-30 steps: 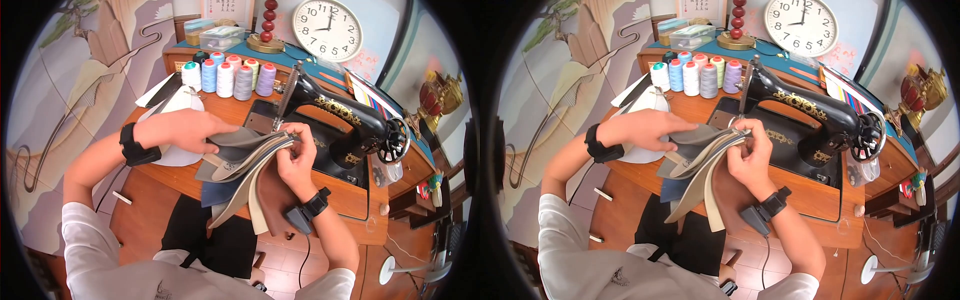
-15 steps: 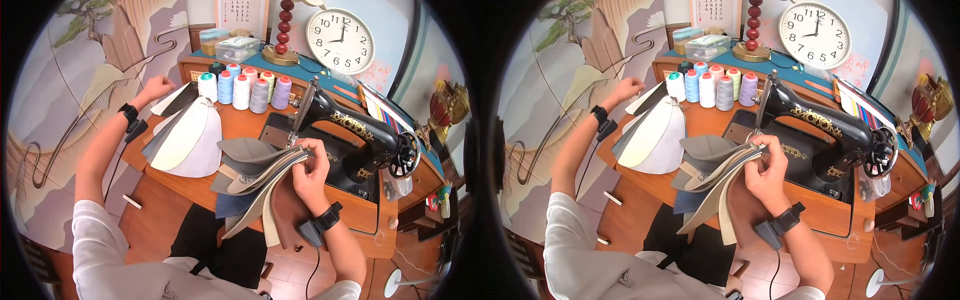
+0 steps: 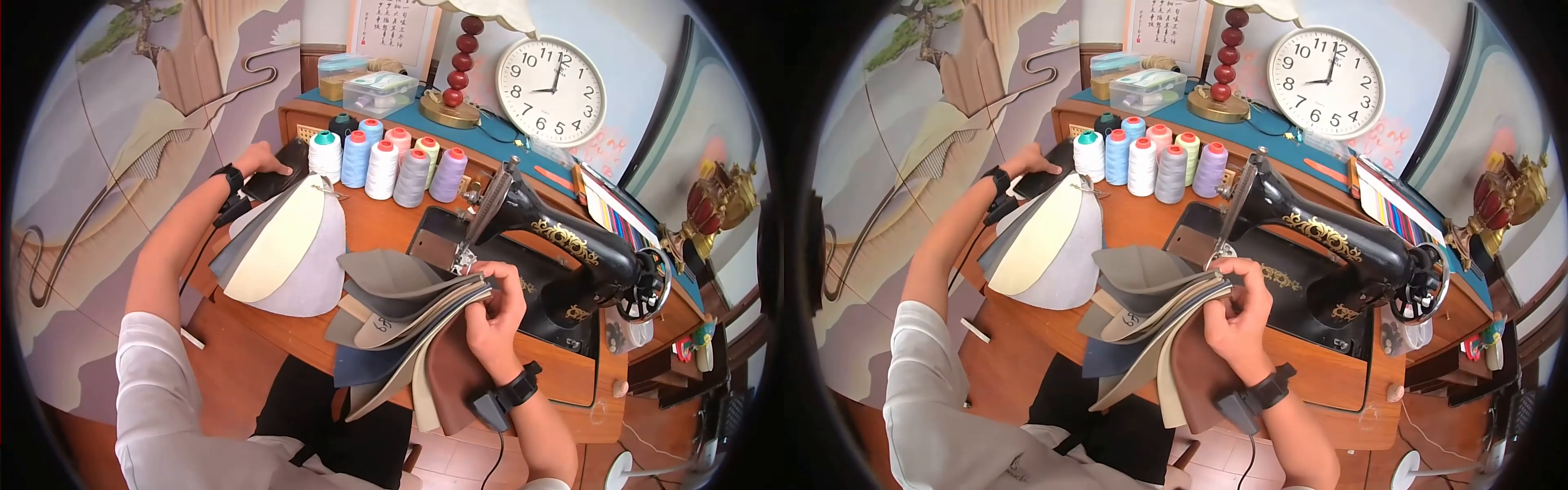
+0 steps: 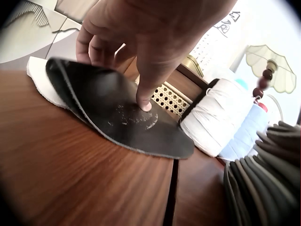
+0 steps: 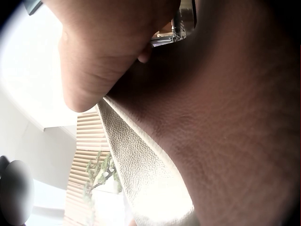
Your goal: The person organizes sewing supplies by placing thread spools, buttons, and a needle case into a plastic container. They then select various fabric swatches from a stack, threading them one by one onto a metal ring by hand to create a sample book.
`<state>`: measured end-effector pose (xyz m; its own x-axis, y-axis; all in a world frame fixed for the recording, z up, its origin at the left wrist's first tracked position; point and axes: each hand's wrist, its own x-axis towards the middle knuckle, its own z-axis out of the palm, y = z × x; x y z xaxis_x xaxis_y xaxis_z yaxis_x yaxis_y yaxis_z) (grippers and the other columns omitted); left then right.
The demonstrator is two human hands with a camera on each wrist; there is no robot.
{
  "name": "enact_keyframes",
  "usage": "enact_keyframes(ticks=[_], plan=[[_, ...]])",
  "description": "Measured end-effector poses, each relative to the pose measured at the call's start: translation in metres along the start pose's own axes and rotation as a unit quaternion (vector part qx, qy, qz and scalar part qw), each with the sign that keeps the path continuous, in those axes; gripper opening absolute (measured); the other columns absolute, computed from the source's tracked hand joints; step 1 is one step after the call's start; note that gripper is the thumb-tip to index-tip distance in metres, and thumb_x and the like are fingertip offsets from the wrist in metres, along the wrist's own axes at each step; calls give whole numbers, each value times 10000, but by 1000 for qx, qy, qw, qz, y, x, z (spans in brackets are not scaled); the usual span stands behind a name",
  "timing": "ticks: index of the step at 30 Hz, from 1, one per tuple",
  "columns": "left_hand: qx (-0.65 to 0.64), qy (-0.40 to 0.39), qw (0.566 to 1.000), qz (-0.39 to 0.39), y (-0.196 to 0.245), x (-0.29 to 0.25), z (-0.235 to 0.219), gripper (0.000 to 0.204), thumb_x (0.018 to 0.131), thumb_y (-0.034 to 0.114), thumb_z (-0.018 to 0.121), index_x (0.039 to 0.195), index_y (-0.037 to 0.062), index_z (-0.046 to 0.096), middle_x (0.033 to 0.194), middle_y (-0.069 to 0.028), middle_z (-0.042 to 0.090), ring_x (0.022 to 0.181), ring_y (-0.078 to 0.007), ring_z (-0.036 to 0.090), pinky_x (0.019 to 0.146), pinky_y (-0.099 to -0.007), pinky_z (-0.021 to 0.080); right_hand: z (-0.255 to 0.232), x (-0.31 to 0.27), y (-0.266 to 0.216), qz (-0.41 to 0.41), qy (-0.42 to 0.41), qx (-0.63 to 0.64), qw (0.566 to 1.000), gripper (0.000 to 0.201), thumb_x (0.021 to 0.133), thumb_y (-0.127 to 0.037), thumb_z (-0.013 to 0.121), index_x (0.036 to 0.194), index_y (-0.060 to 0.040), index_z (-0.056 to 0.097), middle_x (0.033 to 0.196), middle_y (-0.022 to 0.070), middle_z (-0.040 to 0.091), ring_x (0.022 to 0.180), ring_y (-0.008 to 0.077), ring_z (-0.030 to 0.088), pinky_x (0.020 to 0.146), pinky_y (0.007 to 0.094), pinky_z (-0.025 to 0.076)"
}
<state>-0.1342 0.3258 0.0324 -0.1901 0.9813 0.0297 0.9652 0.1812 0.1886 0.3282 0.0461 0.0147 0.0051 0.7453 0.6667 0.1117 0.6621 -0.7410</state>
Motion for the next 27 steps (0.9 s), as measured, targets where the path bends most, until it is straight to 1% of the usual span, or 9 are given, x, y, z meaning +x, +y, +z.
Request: enact_keyframes(ticks=[2,4,6,8,14,20,23,25,27], plan=[[-8,-51,998,-26,-4,8,-7,751,665,489,900,1099,-90,701,1099,-251,718,1066,-359,692,900,-416,543,-1,0,-2,9,-8,4,1000,280,832,127,504,1084,3,509,1069,70,657,598,-37,453,488,151,284],[-101,-9,993,59,-11,6,-9,650,740,411,874,1083,-107,681,1022,-231,718,937,-334,718,803,-414,555,-1,0,-2,17,-8,13,1000,290,827,130,500,1088,4,503,1081,73,652,607,-34,461,491,151,289],[-150,10,988,40,0,-11,-22,574,825,332,818,1158,-101,642,1073,-205,714,917,-306,721,804,-398,563,-1,-1,-1,29,-15,19,999,292,829,130,499,1092,5,497,1092,77,647,612,-34,458,498,150,294],[-425,-44,904,30,12,-31,-44,510,924,327,708,1198,-91,605,1061,-175,714,917,-265,721,809,-367,576,-1,-1,0,22,-10,22,999,286,833,129,498,1091,5,496,1092,82,646,609,-33,451,502,149,298],[-589,3,807,40,56,-103,-103,429,1004,345,570,1273,11,570,1140,-115,691,974,-218,708,832,-358,588,-1,0,-2,14,-12,19,1000,280,835,129,489,1090,13,499,1091,83,646,613,-33,456,505,149,297],[-569,34,798,194,126,-190,-104,337,944,198,622,1210,-8,624,1108,-78,691,984,-142,665,848,-305,532,1,0,-3,9,-3,22,1000,279,841,125,490,1095,14,521,1010,51,655,615,-36,464,504,151,309],[-446,70,816,361,152,-198,-95,269,851,105,638,1086,-25,662,940,-55,673,906,-118,622,805,-297,510,3,0,-3,12,12,47,999,278,838,119,489,1090,10,531,985,44,658,630,-31,497,509,147,325],[-366,128,800,458,166,-195,-97,115,790,38,624,832,2,524,883,-60,596,818,-118,569,732,-291,474,2,0,-3,3,13,38,999,266,825,106,507,1069,10,549,933,25,660,613,-34,495,486,154,318],[-305,173,775,526,183,-202,-97,240,730,-17,618,749,17,381,891,-69,558,787,-159,539,699,-279,451,1,0,-5,-6,20,15,1000,249,812,100,523,1038,5,569,877,6,655,578,-38,466,470,161,308]])
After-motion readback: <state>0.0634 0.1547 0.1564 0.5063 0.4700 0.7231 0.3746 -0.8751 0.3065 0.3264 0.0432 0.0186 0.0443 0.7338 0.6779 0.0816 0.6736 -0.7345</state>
